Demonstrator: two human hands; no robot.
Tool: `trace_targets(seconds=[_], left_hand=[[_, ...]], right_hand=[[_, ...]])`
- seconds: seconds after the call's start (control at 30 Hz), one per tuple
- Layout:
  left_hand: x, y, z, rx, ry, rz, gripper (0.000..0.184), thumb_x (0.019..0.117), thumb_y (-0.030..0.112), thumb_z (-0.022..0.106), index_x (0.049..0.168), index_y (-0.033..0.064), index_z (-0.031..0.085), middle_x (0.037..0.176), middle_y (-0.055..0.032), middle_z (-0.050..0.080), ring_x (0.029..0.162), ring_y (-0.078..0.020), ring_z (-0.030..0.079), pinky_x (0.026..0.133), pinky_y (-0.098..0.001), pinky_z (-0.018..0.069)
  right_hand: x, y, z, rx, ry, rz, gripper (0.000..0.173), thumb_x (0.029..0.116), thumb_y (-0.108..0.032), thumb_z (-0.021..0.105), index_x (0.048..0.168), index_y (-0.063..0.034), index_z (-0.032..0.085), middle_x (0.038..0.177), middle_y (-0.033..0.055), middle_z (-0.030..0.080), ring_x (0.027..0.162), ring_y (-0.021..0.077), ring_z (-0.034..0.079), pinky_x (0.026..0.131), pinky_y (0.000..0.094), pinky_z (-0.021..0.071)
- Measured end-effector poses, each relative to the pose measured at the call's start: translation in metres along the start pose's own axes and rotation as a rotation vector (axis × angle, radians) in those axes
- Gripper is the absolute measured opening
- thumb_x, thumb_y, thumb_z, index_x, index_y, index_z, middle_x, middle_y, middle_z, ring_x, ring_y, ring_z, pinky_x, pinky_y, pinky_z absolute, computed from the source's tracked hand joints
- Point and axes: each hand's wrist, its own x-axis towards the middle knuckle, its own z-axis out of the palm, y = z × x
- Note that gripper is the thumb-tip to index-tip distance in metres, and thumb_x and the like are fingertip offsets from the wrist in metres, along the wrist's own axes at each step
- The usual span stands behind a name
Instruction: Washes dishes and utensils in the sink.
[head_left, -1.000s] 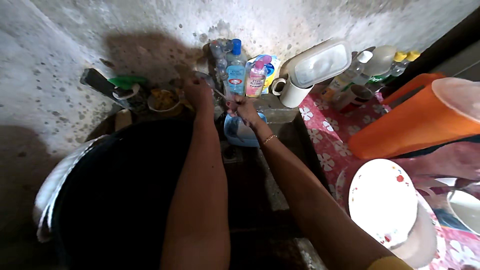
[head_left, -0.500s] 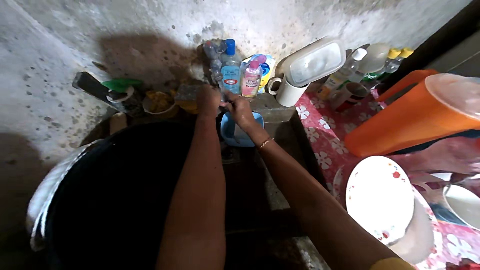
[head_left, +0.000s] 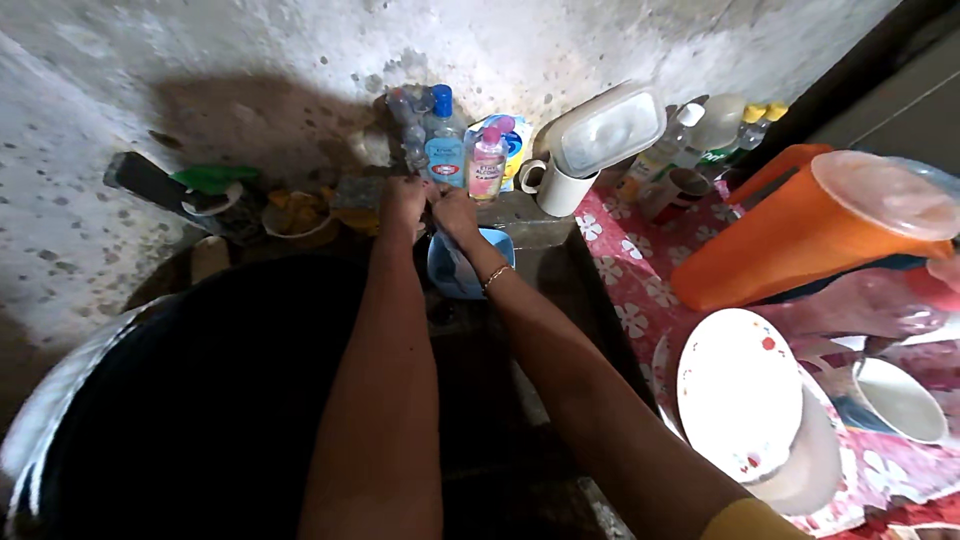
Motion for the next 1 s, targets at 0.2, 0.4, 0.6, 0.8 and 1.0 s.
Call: trace_targets(seconds=[0.2,0.4,0.6,0.8,1.0], left_hand=[[0.004,-0.004,-0.003,0.295,0.045,0.144,0.032,0.1039,0.012,0.055,0.131,-0.0043,0.061,0.132,-0.0282,0.06,0.119,-0.0403,0.061,0.1,-0.0572,0.0498],[-0.009,0.006,0.002,0.627,0.061,0.183,0.03,0.1052,0.012,0.052,0.127,-0.0053,0.064,0.134,-0.0276,0.061,0.127,-0.0422,0.058,0.104,-0.0605,0.0461],[-0.028,0.004,0.015,0.845,-0.128,0.223,0.034,0.0987,0.004,0.061,0.131,-0.0058,0.06,0.136,-0.0303,0.058,0.129,-0.0475,0.055,0.103,-0.0653,0.0457],[-0.093,0.018,0.067,1.256,-0.271,0.614,0.028,0.1041,-0.001,0.045,0.123,-0.0054,0.065,0.122,-0.0262,0.067,0.116,-0.0445,0.064,0.093,-0.0593,0.0511],[-0.139,0.028,0.115,1.479,-0.479,0.777,0.026,0.1052,-0.002,0.043,0.12,-0.0091,0.063,0.12,-0.0283,0.065,0.117,-0.0444,0.062,0.099,-0.059,0.0461]], right_hand=[[-0.006,0.003,-0.01,0.239,-0.184,0.069,0.024,0.108,-0.01,0.046,0.123,0.0025,0.06,0.078,0.0048,0.057,0.054,0.0067,0.046,0.049,0.0226,0.0407],[-0.03,0.012,-0.034,-0.147,-0.292,0.017,0.028,0.108,-0.016,0.053,0.12,0.0058,0.065,0.099,0.0147,0.068,0.081,0.018,0.064,0.078,0.0355,0.0541],[-0.044,-0.018,-0.104,-0.212,-0.374,-0.116,0.031,0.1068,-0.011,0.052,0.134,0.0014,0.06,0.117,0.0169,0.069,0.094,0.0202,0.069,0.085,0.0381,0.0564],[-0.056,-0.006,-0.175,-0.544,-0.316,-0.087,0.026,0.1016,-0.009,0.062,0.123,0.0033,0.069,0.117,0.0252,0.07,0.108,0.0363,0.067,0.098,0.0577,0.0496],[-0.115,-0.035,-0.215,-0.747,0.02,-0.18,0.031,0.1048,-0.018,0.058,0.13,-0.0033,0.068,0.128,0.0267,0.066,0.118,0.0468,0.063,0.1,0.0679,0.0448]])
